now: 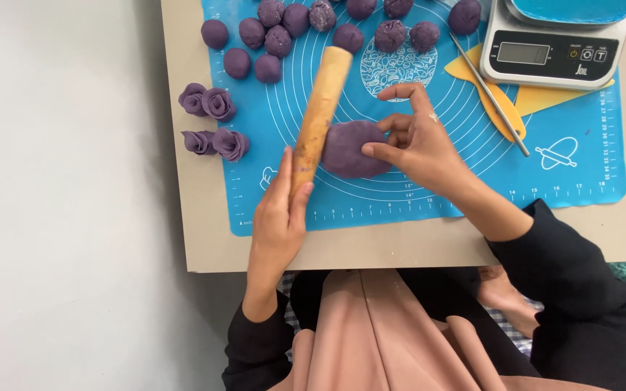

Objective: The person is preparing decorative dough roses by rolling out purple dough into thin sheets, cutting them into specific shapes with a scraper, and then carefully assembling the pieces.

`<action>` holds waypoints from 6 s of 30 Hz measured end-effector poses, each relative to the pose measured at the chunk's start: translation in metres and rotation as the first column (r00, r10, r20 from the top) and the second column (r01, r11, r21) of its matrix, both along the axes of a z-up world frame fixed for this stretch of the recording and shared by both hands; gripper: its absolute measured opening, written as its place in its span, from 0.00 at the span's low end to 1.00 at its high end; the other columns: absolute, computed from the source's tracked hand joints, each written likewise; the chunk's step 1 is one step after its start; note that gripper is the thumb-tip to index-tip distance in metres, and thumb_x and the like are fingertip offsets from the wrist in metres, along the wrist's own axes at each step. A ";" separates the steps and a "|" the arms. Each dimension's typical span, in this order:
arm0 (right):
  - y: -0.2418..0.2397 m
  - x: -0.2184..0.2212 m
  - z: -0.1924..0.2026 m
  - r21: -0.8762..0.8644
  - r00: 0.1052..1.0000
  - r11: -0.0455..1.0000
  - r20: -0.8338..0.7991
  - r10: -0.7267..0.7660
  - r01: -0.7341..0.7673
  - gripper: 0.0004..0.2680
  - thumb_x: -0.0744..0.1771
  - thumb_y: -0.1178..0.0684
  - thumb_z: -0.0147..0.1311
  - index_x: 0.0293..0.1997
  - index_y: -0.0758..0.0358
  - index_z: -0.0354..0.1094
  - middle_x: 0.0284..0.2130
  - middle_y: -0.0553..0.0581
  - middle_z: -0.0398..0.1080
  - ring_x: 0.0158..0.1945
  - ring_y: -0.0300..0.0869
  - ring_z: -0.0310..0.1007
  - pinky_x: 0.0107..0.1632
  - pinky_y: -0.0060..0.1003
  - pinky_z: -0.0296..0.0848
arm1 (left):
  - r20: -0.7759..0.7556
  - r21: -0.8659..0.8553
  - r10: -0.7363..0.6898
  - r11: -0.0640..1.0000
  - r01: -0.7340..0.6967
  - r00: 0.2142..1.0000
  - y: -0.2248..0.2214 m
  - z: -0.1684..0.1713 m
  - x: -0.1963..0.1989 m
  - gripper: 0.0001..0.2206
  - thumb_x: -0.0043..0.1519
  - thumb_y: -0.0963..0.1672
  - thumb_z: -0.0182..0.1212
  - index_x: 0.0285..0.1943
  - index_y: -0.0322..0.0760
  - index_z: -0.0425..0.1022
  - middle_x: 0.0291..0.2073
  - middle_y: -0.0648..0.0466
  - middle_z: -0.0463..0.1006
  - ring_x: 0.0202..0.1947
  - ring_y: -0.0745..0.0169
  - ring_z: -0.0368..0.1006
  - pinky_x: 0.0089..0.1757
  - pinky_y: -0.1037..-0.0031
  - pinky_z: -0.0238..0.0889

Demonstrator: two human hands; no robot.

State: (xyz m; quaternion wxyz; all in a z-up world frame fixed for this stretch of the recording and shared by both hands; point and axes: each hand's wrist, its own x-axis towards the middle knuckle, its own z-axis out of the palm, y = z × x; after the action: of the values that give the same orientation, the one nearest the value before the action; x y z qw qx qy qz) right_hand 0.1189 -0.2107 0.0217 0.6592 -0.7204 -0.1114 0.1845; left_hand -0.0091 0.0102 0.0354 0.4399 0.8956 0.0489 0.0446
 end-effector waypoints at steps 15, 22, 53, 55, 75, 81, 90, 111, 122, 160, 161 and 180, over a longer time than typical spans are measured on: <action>-0.020 0.031 0.024 -0.370 0.801 0.888 0.598 0.003 0.272 0.16 0.72 0.61 0.62 0.63 0.65 0.56 0.43 0.64 0.70 0.28 0.44 0.70 0.32 0.38 0.67 | 0.101 0.351 -0.120 0.933 0.077 0.988 0.016 -0.002 -0.003 0.27 0.70 0.46 0.60 0.78 0.44 0.58 0.49 0.49 0.78 0.46 0.49 0.71 0.45 0.61 0.69; 0.007 0.048 0.032 -0.408 0.514 0.829 0.840 0.176 0.383 0.09 0.76 0.52 0.45 0.63 0.63 0.60 0.60 0.70 0.57 0.65 0.64 0.54 0.65 0.64 0.42 | 0.179 0.655 -0.384 0.734 0.181 0.906 0.010 -0.023 0.034 0.28 0.71 0.45 0.64 0.79 0.56 0.58 0.52 0.54 0.78 0.42 0.53 0.69 0.40 0.62 0.61; -0.016 -0.029 0.000 -0.779 0.617 0.560 0.594 0.517 0.281 0.25 0.74 0.33 0.22 0.82 0.51 0.42 0.77 0.68 0.40 0.79 0.59 0.31 0.75 0.60 0.29 | 0.176 0.627 -0.428 0.743 0.234 0.886 -0.023 -0.012 -0.010 0.21 0.62 0.43 0.66 0.61 0.25 0.70 0.48 0.40 0.70 0.48 0.43 0.69 0.50 0.56 0.64; -0.021 -0.037 0.003 -0.783 0.616 0.560 0.587 0.525 0.269 0.25 0.75 0.34 0.24 0.82 0.52 0.41 0.78 0.66 0.38 0.80 0.57 0.29 0.76 0.59 0.28 | 0.176 0.629 -0.435 0.740 0.239 0.883 -0.024 -0.010 -0.015 0.19 0.61 0.42 0.65 0.58 0.25 0.71 0.46 0.40 0.70 0.47 0.42 0.68 0.48 0.55 0.63; -0.037 0.003 0.043 -0.922 0.814 0.342 0.055 0.579 -0.181 0.20 0.71 0.30 0.38 0.41 0.51 0.75 0.32 0.53 0.79 0.43 0.48 0.80 0.52 0.46 0.67 | 0.356 0.668 -0.356 0.743 0.031 0.864 -0.029 -0.025 -0.037 0.14 0.59 0.44 0.68 0.52 0.37 0.80 0.40 0.53 0.73 0.37 0.59 0.79 0.38 0.70 0.75; -0.033 0.007 0.053 -0.737 0.843 0.469 -0.259 0.471 -0.488 0.17 0.69 0.33 0.39 0.62 0.42 0.58 0.23 0.51 0.73 0.26 0.48 0.70 0.33 0.46 0.62 | 0.426 0.684 -0.403 0.729 0.003 0.810 -0.030 -0.010 -0.033 0.10 0.63 0.38 0.65 0.53 0.32 0.79 0.40 0.51 0.74 0.36 0.59 0.76 0.35 0.69 0.72; -0.016 0.017 0.061 -0.367 0.861 0.780 -0.250 0.442 -0.507 0.22 0.68 0.55 0.54 0.72 0.42 0.58 0.41 0.51 0.70 0.42 0.43 0.84 0.41 0.36 0.76 | 0.428 0.674 -0.431 0.738 0.038 0.794 -0.031 0.007 -0.041 0.09 0.65 0.38 0.68 0.54 0.32 0.78 0.39 0.51 0.73 0.35 0.57 0.76 0.35 0.69 0.71; 0.005 0.089 0.031 -0.790 0.749 0.552 0.190 0.635 -0.268 0.26 0.66 0.52 0.62 0.73 0.55 0.58 0.47 0.54 0.76 0.39 0.55 0.73 0.39 0.55 0.68 | 0.397 0.567 -0.424 0.811 0.145 0.814 -0.003 0.011 -0.045 0.17 0.62 0.34 0.63 0.60 0.33 0.75 0.39 0.50 0.73 0.33 0.57 0.73 0.33 0.68 0.69; 0.018 0.050 0.027 -0.546 0.470 0.775 0.801 0.372 0.319 0.15 0.76 0.46 0.38 0.71 0.60 0.59 0.60 0.66 0.61 0.65 0.59 0.57 0.66 0.57 0.57 | 0.363 0.590 -0.364 0.802 0.091 0.858 0.002 -0.027 0.023 0.22 0.67 0.44 0.69 0.69 0.36 0.70 0.45 0.46 0.77 0.42 0.49 0.75 0.38 0.64 0.72; 0.049 0.073 0.025 -0.091 0.250 0.952 0.968 0.016 0.291 0.09 0.73 0.56 0.41 0.51 0.63 0.70 0.52 0.62 0.64 0.55 0.53 0.64 0.56 0.53 0.58 | 0.257 0.371 -0.102 0.928 -0.001 0.961 0.023 -0.034 0.011 0.23 0.73 0.49 0.53 0.73 0.31 0.64 0.41 0.51 0.77 0.37 0.53 0.66 0.45 0.64 0.60; 0.037 0.065 0.027 -0.042 0.296 0.941 0.953 -0.063 0.337 0.11 0.74 0.58 0.38 0.43 0.67 0.71 0.41 0.63 0.68 0.48 0.51 0.65 0.52 0.47 0.54 | 0.173 0.175 -0.060 0.984 0.029 0.983 0.023 -0.029 0.006 0.23 0.73 0.47 0.51 0.74 0.31 0.62 0.36 0.55 0.76 0.36 0.57 0.65 0.47 0.67 0.59; 0.008 0.038 0.003 -0.493 0.806 0.867 0.481 0.345 -0.077 0.14 0.64 0.68 0.60 0.50 0.62 0.60 0.34 0.59 0.66 0.37 0.52 0.65 0.36 0.48 0.63 | 0.027 -0.310 0.249 0.923 -0.229 0.968 0.015 0.015 -0.036 0.26 0.70 0.50 0.49 0.74 0.30 0.62 0.68 0.46 0.71 0.63 0.61 0.71 0.56 0.76 0.69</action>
State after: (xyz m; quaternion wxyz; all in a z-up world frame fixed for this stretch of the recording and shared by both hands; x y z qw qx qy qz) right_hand 0.1567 -0.2023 0.0248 0.3875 -0.8572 -0.3333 0.0625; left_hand -0.0449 0.0256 0.0505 0.5652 0.8025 0.1493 0.1194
